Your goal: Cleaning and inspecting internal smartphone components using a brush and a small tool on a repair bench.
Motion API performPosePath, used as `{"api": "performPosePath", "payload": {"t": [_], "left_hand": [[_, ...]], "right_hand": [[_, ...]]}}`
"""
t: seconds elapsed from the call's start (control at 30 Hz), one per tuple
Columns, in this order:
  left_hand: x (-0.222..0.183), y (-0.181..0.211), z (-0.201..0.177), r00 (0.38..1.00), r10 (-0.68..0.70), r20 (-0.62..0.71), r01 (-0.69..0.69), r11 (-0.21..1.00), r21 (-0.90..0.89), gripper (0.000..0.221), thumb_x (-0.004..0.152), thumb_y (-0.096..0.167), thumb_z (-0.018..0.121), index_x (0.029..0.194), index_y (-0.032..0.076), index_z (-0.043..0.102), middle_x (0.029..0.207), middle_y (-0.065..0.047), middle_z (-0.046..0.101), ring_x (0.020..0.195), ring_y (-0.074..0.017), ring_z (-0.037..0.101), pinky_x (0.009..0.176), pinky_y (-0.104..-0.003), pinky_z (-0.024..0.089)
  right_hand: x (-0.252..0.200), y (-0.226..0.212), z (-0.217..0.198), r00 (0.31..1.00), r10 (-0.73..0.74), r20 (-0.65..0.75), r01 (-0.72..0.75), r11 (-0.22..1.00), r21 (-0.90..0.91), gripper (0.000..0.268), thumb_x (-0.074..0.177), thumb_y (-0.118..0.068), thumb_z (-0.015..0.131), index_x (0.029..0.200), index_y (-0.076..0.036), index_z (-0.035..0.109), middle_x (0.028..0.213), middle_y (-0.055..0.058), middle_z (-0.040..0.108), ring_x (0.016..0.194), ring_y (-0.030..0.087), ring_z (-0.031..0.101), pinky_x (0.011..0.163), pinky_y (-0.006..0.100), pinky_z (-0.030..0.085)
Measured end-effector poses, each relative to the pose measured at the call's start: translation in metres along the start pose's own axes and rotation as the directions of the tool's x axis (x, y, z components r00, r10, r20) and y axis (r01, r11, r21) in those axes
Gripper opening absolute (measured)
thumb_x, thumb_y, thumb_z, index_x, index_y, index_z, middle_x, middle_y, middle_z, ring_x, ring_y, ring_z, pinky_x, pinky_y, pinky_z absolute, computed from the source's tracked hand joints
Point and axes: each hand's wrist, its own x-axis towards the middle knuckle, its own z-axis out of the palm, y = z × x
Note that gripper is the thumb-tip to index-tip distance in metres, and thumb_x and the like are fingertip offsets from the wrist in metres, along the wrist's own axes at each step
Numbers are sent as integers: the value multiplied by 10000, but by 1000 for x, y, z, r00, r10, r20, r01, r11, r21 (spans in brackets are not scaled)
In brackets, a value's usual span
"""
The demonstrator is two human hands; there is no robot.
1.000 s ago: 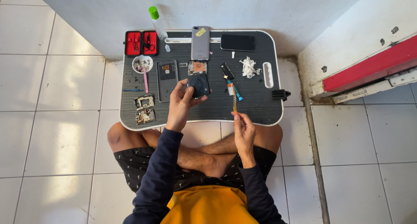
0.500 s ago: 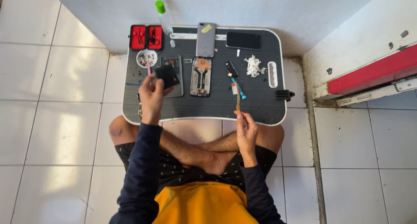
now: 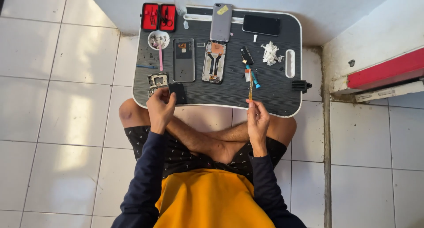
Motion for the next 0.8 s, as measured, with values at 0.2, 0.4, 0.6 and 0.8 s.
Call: {"api": "performPosePath", "payload": {"t": [0.2, 0.4, 0.6, 0.8], "left_hand": [[-14, -5, 9, 998, 46, -51, -39, 992, 122, 295, 864, 207, 779, 1098, 30, 746, 717, -83, 689, 603, -228, 671, 586, -344, 531], [-16, 25, 5, 985, 169, -33, -161, 973, 166, 380, 850, 159, 813, 1168, -30, 728, 746, -103, 669, 642, -263, 675, 648, -343, 544], [-10, 25, 5, 975, 211, -65, -184, 939, 292, 449, 718, 273, 919, 1053, 36, 735, 794, -48, 563, 711, -313, 652, 692, -431, 532], [17, 55, 65, 942, 323, -85, -296, 924, 241, 309, 805, 313, 881, 975, 124, 705, 889, -7, 578, 735, -211, 652, 679, -346, 531]], "right_hand": [[2, 12, -2, 1000, -22, 0, 22, 1000, -3, 208, 1062, -232, 582, 1120, -106, 737, 696, -16, 592, 572, 7, 465, 471, 181, 422], [-1, 9, -4, 999, -31, 14, 31, 999, 20, 222, 1060, -234, 574, 1141, -100, 731, 669, -28, 560, 567, -11, 460, 484, 168, 420], [0, 10, -6, 1000, -13, -14, 14, 999, 45, 214, 1058, -219, 578, 1136, -92, 732, 656, -27, 531, 548, 1, 470, 509, 176, 429], [-3, -21, -1, 1000, -29, -11, 30, 999, 21, 226, 1054, -237, 582, 1117, -95, 745, 648, -22, 543, 551, 1, 489, 523, 175, 426]]}}
